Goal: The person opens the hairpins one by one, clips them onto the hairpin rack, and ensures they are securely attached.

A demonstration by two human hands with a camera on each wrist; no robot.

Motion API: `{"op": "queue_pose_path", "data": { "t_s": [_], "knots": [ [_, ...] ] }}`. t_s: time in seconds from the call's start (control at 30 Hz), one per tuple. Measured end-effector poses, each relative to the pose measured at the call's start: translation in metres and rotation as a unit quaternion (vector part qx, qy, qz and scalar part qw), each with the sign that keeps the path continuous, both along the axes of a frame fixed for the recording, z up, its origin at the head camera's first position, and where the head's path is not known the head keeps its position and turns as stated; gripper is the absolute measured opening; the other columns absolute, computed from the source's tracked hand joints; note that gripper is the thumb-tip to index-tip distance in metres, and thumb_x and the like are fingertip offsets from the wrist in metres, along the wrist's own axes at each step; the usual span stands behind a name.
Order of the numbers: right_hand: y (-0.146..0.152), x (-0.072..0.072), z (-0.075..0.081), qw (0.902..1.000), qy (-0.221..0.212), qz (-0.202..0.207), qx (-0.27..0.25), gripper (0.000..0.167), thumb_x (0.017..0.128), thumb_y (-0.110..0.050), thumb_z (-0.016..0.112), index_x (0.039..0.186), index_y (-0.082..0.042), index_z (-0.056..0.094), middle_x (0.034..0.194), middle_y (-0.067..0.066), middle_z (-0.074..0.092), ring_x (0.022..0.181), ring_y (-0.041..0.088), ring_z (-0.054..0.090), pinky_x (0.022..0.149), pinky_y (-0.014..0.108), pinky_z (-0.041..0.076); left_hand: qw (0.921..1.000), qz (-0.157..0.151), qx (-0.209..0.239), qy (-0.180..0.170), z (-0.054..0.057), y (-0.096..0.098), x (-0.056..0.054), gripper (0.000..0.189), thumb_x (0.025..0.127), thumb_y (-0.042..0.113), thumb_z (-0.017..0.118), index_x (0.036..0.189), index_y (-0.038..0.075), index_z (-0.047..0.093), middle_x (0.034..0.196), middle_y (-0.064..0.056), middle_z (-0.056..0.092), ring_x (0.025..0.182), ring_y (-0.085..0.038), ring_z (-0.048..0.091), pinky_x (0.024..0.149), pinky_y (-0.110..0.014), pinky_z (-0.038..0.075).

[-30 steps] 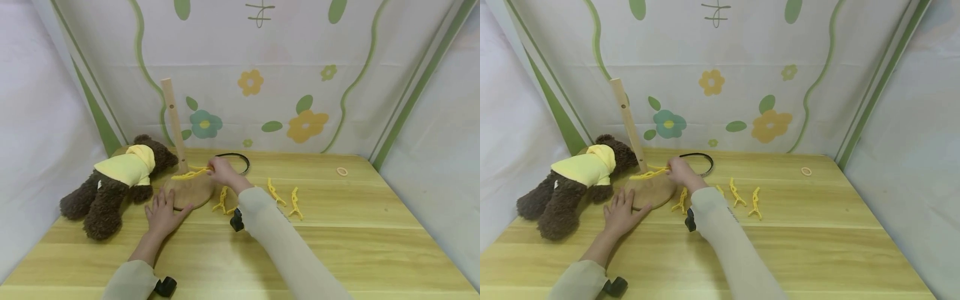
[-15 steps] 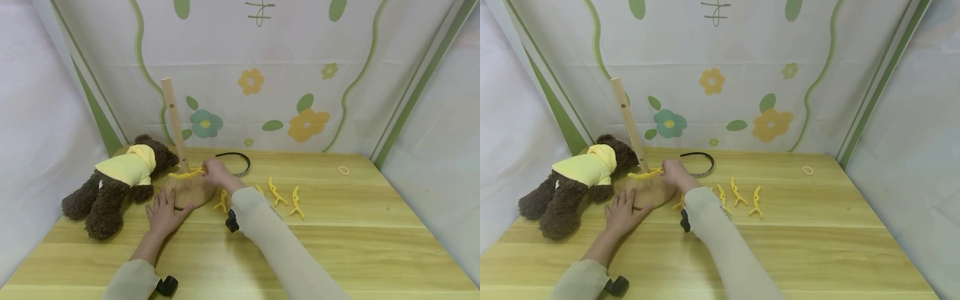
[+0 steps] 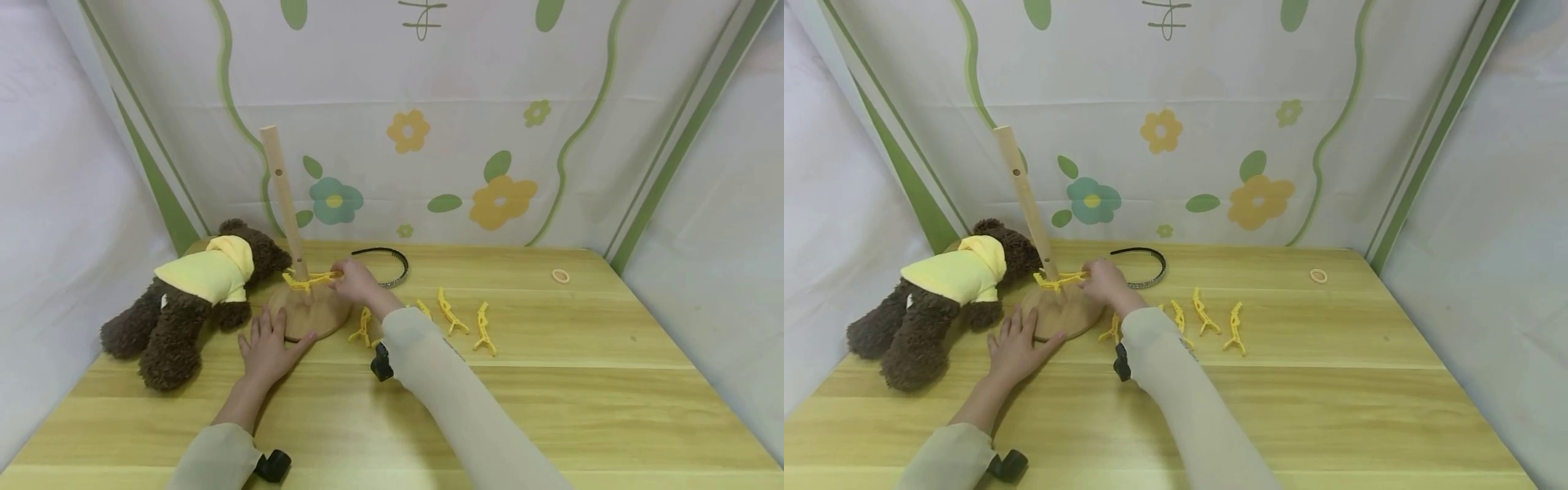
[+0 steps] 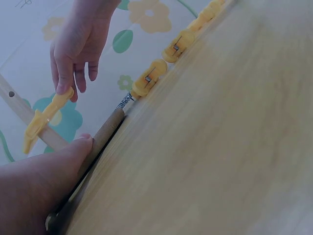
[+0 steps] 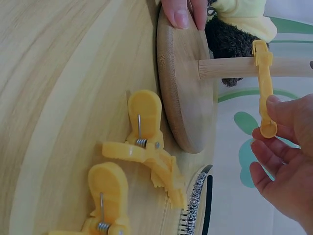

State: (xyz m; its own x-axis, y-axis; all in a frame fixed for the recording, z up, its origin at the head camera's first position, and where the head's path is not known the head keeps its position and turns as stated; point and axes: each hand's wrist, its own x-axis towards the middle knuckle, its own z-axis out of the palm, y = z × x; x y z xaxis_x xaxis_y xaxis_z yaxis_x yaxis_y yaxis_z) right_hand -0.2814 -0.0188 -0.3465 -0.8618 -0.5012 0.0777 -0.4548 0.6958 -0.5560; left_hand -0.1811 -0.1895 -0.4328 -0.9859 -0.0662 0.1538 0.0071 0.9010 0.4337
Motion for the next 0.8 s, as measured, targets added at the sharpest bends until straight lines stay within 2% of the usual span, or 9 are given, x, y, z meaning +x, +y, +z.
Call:
{"op": "queue_pose_path", "data": {
  "t_s": [0.13,0.3,0.47,0.57,0.8],
  "knots": [
    [0.0019,0.0005,-0.0017,0.9998,0.0,-0.006,-0.017,0.038,0.084,-0.017,0.057,0.118,0.0,0.051,0.115,0.01,0.051,0.105,0.021,0.047,0.085,0.028,0.037,1.0,0.0,0.0,0.001,-0.0014,-0.0003,-0.0002,0.093,0.074,0.067,0.04,0.136,0.0,0.022,0.139,-0.026,0.001,0.121,-0.048,0.002,0.085,-0.065,-0.006],
    [0.0013,-0.0007,-0.0048,0.9985,-0.017,-0.019,-0.05,0.039,0.084,-0.015,0.058,0.118,0.001,0.049,0.115,0.011,0.051,0.1,0.021,0.05,0.079,0.025,0.041,1.0,0.003,-0.003,0.0,-0.0026,-0.0005,-0.0005,0.093,0.075,0.067,0.04,0.136,0.0,0.022,0.139,-0.026,0.001,0.121,-0.048,0.002,0.086,-0.065,-0.006],
    [0.0005,-0.002,-0.0052,0.9976,-0.025,-0.021,-0.061,0.041,0.083,-0.015,0.059,0.119,0.002,0.048,0.115,0.012,0.051,0.099,0.023,0.051,0.075,0.024,0.043,1.0,0.002,-0.003,-0.003,-0.0024,-0.0003,-0.0006,0.093,0.075,0.068,0.04,0.136,0.0,0.021,0.139,-0.026,0.001,0.121,-0.048,0.001,0.086,-0.064,-0.007],
    [0.0008,-0.0024,-0.0047,0.9984,-0.018,-0.016,-0.051,0.041,0.082,-0.014,0.06,0.118,0.003,0.049,0.112,0.012,0.052,0.097,0.024,0.052,0.074,0.025,0.043,1.0,0.003,-0.003,-0.001,-0.0014,0.0001,-0.0004,0.092,0.075,0.067,0.041,0.136,0.0,0.022,0.139,-0.027,0.001,0.121,-0.048,0.001,0.086,-0.064,-0.007],
    [0.0005,-0.0028,-0.005,0.9992,0.039,0.0,0.007,0.032,0.084,-0.014,0.058,0.111,0.001,0.055,0.107,0.01,0.054,0.088,0.017,0.054,0.072,0.023,0.043,0.9999,0.004,-0.011,0.002,0.0009,0.0007,-0.0002,0.091,0.076,0.066,0.04,0.136,0.0,0.023,0.138,-0.027,0.003,0.121,-0.047,0.003,0.086,-0.064,-0.005]
  ]
}}
